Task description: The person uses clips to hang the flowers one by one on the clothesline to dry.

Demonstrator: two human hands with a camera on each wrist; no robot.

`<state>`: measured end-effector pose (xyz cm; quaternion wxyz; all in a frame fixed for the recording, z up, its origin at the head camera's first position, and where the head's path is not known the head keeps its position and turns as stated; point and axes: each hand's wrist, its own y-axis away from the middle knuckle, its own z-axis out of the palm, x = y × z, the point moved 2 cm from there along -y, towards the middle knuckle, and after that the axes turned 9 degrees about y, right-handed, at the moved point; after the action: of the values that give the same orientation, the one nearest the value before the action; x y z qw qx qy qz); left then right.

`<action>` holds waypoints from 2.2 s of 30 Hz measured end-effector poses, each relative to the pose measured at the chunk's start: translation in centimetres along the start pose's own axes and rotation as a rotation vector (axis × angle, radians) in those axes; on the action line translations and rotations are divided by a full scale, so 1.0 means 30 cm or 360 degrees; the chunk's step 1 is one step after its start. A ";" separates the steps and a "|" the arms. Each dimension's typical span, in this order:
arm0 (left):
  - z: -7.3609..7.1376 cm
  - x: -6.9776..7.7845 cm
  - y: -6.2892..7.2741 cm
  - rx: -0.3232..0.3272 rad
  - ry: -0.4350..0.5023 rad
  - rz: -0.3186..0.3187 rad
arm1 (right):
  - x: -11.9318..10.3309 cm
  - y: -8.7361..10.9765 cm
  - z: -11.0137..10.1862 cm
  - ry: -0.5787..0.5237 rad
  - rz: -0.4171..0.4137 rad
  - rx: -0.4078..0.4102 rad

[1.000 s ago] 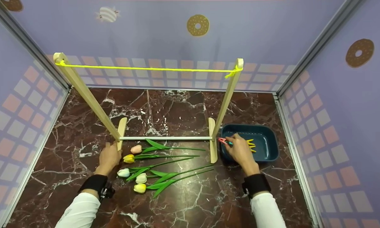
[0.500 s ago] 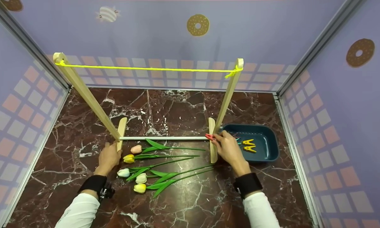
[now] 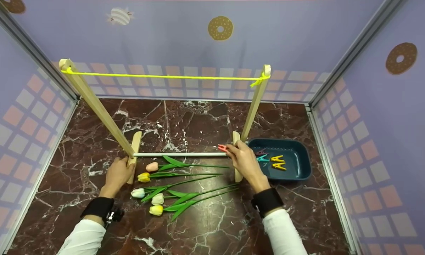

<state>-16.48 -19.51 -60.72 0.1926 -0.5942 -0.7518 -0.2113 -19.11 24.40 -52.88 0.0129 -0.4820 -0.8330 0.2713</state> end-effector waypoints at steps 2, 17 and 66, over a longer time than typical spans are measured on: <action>-0.013 0.016 0.004 0.0044 0.0014 0.0033 | -0.004 -0.005 -0.001 0.0000 -0.0003 0.0021; -0.053 0.230 0.076 0.0069 0.0124 0.0583 | -0.032 -0.045 0.014 -0.0004 -0.0081 0.0208; 0.463 0.528 0.377 -0.0429 -0.0430 0.1505 | -0.019 -0.049 0.067 -0.0089 0.0032 0.0052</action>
<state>-9.46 3.27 -62.77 0.0899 -0.9110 -0.3850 -0.1174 -20.55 22.49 -53.79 -0.0053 -0.4824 -0.8235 0.2985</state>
